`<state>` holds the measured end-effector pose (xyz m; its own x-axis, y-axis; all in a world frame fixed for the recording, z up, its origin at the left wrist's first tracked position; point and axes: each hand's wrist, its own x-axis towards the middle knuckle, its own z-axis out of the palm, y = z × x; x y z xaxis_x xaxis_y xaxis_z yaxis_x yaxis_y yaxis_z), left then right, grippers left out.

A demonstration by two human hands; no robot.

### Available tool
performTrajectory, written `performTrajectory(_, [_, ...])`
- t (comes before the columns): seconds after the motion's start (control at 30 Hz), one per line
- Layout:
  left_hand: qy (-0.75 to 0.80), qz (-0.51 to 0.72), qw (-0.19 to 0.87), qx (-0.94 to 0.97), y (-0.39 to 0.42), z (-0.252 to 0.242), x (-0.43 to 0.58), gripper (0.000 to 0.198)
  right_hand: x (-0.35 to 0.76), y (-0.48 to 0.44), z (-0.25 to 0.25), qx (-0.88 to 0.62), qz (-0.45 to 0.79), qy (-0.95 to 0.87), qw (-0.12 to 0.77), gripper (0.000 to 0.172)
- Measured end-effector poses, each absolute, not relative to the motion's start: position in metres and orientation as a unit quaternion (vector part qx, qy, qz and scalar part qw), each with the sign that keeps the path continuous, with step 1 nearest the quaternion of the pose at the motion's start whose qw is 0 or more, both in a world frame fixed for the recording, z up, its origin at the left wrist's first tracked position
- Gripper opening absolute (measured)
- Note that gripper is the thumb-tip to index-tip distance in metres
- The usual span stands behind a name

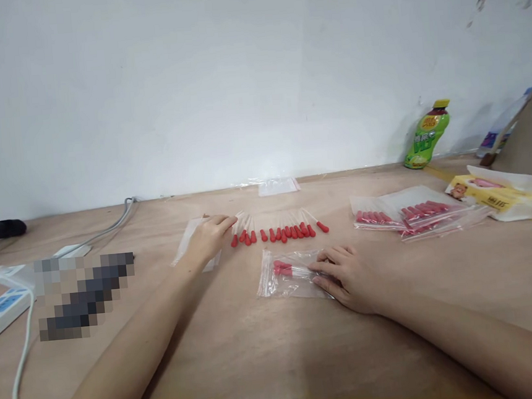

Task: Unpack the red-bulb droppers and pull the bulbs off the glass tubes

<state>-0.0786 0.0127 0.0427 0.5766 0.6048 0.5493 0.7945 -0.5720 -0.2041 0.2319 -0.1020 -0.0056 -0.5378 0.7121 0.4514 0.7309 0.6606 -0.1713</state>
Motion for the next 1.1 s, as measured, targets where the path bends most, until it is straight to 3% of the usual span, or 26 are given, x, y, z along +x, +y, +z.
performTrajectory(0.4, [-0.402, -0.188, 0.149, -0.884, 0.003, 0.033, -0.071, 0.030, 0.233, -0.101, -0.008, -0.409, -0.021, -0.877, 0.253, 0.023])
performTrajectory(0.63, [-0.424, -0.253, -0.030, -0.869, 0.004, 0.038, -0.080, 0.049, 0.232, -0.102, -0.006, -0.412, -0.016, -0.876, 0.248, 0.023])
performTrajectory(0.7, [-0.418, -0.291, -0.039, -0.860, -0.001, 0.042, -0.077, 0.045, 0.232, -0.102, -0.007, -0.410, -0.019, -0.876, 0.252, 0.023])
performTrajectory(0.87, [-0.444, -0.378, -0.013, -0.812, -0.029, 0.032, -0.054, 0.012, 0.232, -0.101, -0.008, -0.413, -0.013, -0.875, 0.252, 0.024])
performTrajectory(1.1, [-0.438, -0.368, -0.168, -0.803, -0.066, 0.000, -0.037, 0.013, 0.233, -0.102, -0.005, -0.412, -0.007, -0.877, 0.246, 0.027])
